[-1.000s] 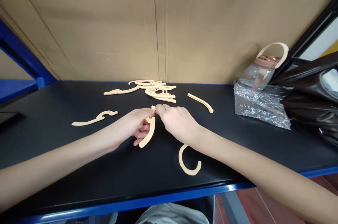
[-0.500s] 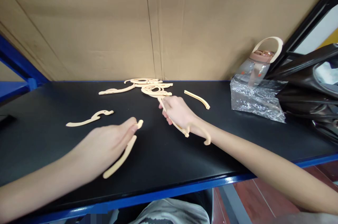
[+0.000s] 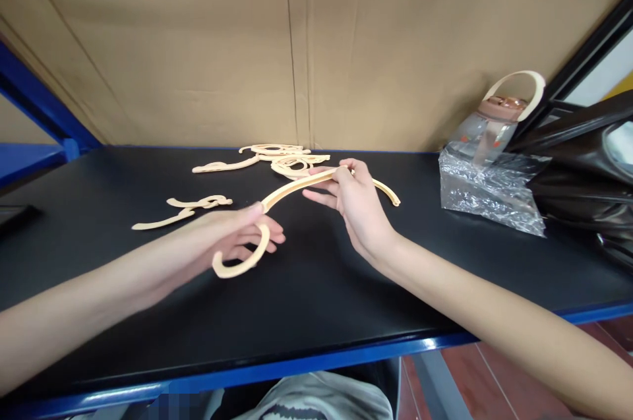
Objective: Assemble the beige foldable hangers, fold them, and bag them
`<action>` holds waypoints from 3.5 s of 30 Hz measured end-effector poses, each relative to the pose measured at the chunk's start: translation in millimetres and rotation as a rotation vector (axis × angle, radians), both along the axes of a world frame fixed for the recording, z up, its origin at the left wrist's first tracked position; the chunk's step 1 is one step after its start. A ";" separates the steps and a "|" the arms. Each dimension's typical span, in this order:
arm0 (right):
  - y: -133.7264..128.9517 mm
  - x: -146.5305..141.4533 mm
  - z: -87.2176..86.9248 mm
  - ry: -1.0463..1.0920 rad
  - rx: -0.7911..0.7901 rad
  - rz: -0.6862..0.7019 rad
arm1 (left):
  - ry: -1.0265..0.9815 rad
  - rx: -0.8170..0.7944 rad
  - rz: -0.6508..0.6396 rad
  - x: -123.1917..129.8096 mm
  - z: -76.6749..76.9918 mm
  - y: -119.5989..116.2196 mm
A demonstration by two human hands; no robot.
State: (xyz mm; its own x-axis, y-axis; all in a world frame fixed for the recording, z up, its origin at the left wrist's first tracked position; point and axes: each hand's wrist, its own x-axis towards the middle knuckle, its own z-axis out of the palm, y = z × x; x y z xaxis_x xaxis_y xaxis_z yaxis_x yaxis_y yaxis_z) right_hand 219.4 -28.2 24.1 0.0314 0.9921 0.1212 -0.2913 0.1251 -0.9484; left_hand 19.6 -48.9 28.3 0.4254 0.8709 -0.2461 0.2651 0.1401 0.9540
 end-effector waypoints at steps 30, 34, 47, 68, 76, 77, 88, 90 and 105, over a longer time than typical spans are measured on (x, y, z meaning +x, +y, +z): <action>23.5 39.8 -4.5 -1.463 0.338 0.013 | 0.069 0.024 -0.144 48.5 7.6 -13.3; 61.9 70.8 -1.8 -1.465 0.286 -0.211 | 0.316 0.436 -0.204 40.8 -9.8 11.1; 74.6 88.0 -18.0 -1.746 0.207 -0.304 | 1.032 0.962 -0.021 22.2 -2.8 92.4; 55.5 60.9 -17.0 -1.659 0.530 -0.207 | 0.956 0.477 0.179 19.8 8.5 135.9; 56.0 58.9 -18.0 -1.628 0.560 -0.194 | 0.938 0.856 -0.074 45.4 12.1 121.1; 55.5 59.7 -18.2 -1.620 0.564 -0.196 | 0.909 0.892 -0.175 48.5 10.2 121.7; 57.2 70.7 -18.9 -1.513 0.546 -0.214 | 0.941 0.975 -0.401 48.3 5.3 136.7; 56.9 70.5 -18.8 -1.514 0.561 -0.210 | 0.990 0.896 -0.353 46.1 7.4 141.5; 55.3 67.6 -9.2 -0.922 0.455 -0.198 | 0.336 0.619 -0.081 48.9 26.9 90.4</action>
State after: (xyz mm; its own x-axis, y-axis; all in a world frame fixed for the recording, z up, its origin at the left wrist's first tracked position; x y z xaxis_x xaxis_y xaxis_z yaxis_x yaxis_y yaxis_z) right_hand 287.0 27.1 14.8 -0.1059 0.8340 0.5415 0.5859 0.4923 -0.6437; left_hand 68.4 41.5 55.1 0.4828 0.8620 0.1543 0.5455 -0.4339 0.7170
